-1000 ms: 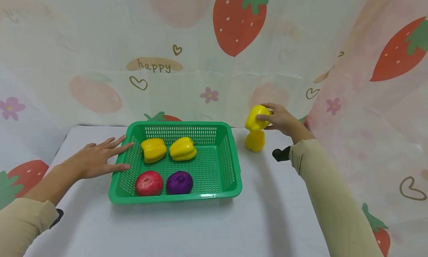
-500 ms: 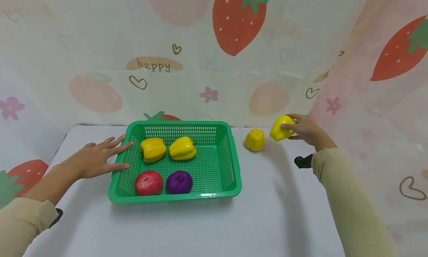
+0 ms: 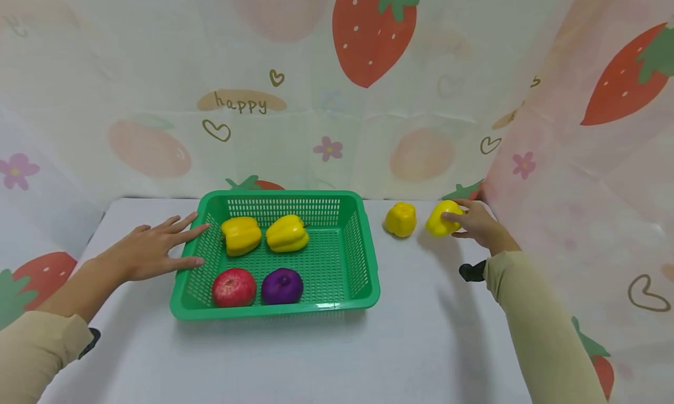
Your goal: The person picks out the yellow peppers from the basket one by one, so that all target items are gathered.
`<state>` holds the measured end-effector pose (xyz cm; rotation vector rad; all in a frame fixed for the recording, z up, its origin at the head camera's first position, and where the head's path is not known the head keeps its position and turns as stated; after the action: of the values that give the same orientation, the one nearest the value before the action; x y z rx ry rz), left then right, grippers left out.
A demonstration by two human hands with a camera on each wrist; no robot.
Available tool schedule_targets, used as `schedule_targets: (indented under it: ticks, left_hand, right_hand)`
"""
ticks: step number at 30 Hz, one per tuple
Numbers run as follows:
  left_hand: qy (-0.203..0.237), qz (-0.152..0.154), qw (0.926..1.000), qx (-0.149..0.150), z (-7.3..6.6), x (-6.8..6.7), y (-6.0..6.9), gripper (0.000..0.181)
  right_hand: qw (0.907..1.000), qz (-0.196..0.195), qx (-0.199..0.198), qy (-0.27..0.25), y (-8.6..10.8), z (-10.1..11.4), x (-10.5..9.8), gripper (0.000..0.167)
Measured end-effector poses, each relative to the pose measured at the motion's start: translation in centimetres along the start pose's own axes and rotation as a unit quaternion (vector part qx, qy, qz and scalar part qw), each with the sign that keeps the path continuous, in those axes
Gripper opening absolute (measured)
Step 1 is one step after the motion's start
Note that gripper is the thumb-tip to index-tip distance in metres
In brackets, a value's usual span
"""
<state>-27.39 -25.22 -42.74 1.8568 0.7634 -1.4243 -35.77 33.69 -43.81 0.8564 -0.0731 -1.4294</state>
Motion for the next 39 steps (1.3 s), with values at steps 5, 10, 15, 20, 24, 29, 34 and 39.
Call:
schedule_targets:
  ticks: [5, 10, 15, 20, 24, 29, 34, 39]
  left_hand:
    - [0.001, -0.001, 1.0000, -0.001, -0.2, 0.0, 0.0, 0.086]
    - [0.001, -0.002, 1.0000, -0.001, -0.2, -0.1, 0.1, 0.085]
    - [0.001, 0.001, 1.0000, -0.001, -0.1, 0.0, 0.1, 0.085]
    - [0.001, 0.001, 1.0000, -0.002, -0.1, 0.0, 0.1, 0.086]
    - [0.000, 0.001, 1.0000, -0.002, -0.2, -0.1, 0.1, 0.086]
    - [-0.004, 0.000, 1.0000, -0.002, -0.2, -0.1, 0.1, 0.085]
    - [-0.006, -0.001, 1.0000, -0.002, -0.1, 0.0, 0.0, 0.085]
    - [-0.008, -0.001, 1.0000, -0.002, 0.0, 0.0, 0.1, 0.085]
  right_hand:
    - [0.9998, -0.019, -0.003, -0.002, -1.0, -1.1, 0.2, 0.069]
    - [0.9991, -0.038, 0.015, -0.010, -2.1, -2.8, 0.3, 0.072]
    - [0.9975, -0.039, 0.058, 0.008, -2.8, -4.7, 1.0, 0.079]
    - [0.9972, -0.034, 0.064, 0.020, -3.2, -4.9, 1.2, 0.083]
    - [0.9959, -0.030, 0.079, 0.032, -3.1, -4.9, 1.1, 0.083]
    - [0.9936, -0.021, 0.082, 0.075, -2.6, -4.2, 0.7, 0.086]
    - [0.9922, -0.018, 0.062, 0.107, -1.9, -2.2, 0.1, 0.089]
    - [0.9921, -0.013, 0.040, 0.118, -0.3, 1.3, 0.3, 0.089]
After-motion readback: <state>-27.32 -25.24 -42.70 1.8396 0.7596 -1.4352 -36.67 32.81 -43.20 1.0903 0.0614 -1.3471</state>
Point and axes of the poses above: each hand's wrist, its own y-axis away from the middle knuckle, its own x-axis out of the palm, z = x × y, the point moved 10 cm from there along -y, towards the middle knuckle, and after that the axes turned 13 degrees about x, right-handed, at the moved point
